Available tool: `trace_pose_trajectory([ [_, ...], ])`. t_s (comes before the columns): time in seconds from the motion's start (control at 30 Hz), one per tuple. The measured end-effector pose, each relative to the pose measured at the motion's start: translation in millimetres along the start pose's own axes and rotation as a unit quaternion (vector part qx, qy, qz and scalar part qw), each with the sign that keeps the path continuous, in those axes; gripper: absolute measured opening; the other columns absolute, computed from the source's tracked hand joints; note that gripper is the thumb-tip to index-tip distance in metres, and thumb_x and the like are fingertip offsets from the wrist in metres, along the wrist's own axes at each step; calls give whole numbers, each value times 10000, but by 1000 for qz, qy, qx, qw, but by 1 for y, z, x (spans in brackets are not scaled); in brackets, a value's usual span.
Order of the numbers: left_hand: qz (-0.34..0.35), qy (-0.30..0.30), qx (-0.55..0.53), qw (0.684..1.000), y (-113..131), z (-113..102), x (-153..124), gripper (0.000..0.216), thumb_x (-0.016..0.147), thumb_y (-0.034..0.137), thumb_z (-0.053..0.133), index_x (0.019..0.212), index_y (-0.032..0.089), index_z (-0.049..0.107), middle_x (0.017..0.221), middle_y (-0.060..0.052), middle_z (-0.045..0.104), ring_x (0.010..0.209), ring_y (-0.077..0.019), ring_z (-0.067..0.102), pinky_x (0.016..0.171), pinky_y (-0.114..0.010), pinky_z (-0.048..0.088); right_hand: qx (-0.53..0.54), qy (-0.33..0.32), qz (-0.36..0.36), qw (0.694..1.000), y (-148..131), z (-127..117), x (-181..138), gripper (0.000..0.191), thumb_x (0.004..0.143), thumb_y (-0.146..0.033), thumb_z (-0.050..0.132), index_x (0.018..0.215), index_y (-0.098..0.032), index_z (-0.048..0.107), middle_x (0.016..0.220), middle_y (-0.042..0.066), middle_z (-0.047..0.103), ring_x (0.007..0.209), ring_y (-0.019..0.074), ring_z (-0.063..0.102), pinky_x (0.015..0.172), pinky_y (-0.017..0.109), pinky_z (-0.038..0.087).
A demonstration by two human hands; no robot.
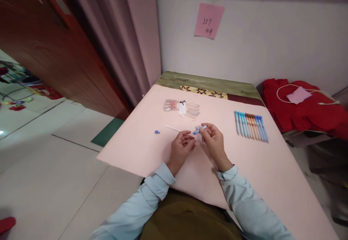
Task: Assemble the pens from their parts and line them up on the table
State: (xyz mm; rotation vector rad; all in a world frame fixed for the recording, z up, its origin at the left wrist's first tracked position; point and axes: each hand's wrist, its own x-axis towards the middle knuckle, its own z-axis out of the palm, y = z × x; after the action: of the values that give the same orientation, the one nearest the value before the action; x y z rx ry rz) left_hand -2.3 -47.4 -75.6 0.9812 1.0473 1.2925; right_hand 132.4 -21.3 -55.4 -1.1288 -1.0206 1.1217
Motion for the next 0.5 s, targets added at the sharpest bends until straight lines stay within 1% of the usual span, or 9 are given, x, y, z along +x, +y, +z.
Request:
trace_pose_trajectory([
  [0.1,6,0,-15,1000,1,1,-1,369,764,339,755,1055,182,591,850,-17,673,636,-110,641,614,-248,533,55,-24,47,997,4,3,-2,316,776,-385,741,988,-183,624,521,-95,456,456,72,390,440,196,299],
  [0.17,18,-2,-16,1000,1,1,-1,317,774,329,749,1008,176,599,808,-11,676,631,-111,638,615,-245,531,86,-46,75,992,7,4,-3,314,788,-401,731,992,-182,634,557,-76,511,443,63,387,426,193,278],
  [0.23,29,-3,-18,999,1,1,-1,263,788,323,737,953,173,597,753,-3,672,625,-113,634,609,-242,527,99,-67,93,988,10,4,-4,316,801,-422,719,991,-182,642,637,-40,592,443,58,409,426,195,292],
  [0.33,40,11,-21,999,2,1,-1,234,790,314,735,914,173,596,730,-1,675,610,-110,627,600,-238,526,87,-70,88,990,11,3,-4,311,797,-430,728,952,-171,655,715,-4,645,470,60,450,438,197,326],
  [0.4,45,23,-19,999,3,1,-1,233,782,308,743,907,171,602,731,0,676,598,-105,621,589,-235,526,78,-61,77,992,11,3,-5,311,787,-421,739,949,-171,653,682,-16,626,481,64,463,446,194,343],
  [0.5,55,31,-15,998,4,1,-1,234,776,307,750,903,171,606,702,7,666,585,-106,618,578,-236,529,85,-48,69,993,11,4,-5,315,783,-405,746,981,-198,615,577,-69,548,472,74,467,451,190,362],
])
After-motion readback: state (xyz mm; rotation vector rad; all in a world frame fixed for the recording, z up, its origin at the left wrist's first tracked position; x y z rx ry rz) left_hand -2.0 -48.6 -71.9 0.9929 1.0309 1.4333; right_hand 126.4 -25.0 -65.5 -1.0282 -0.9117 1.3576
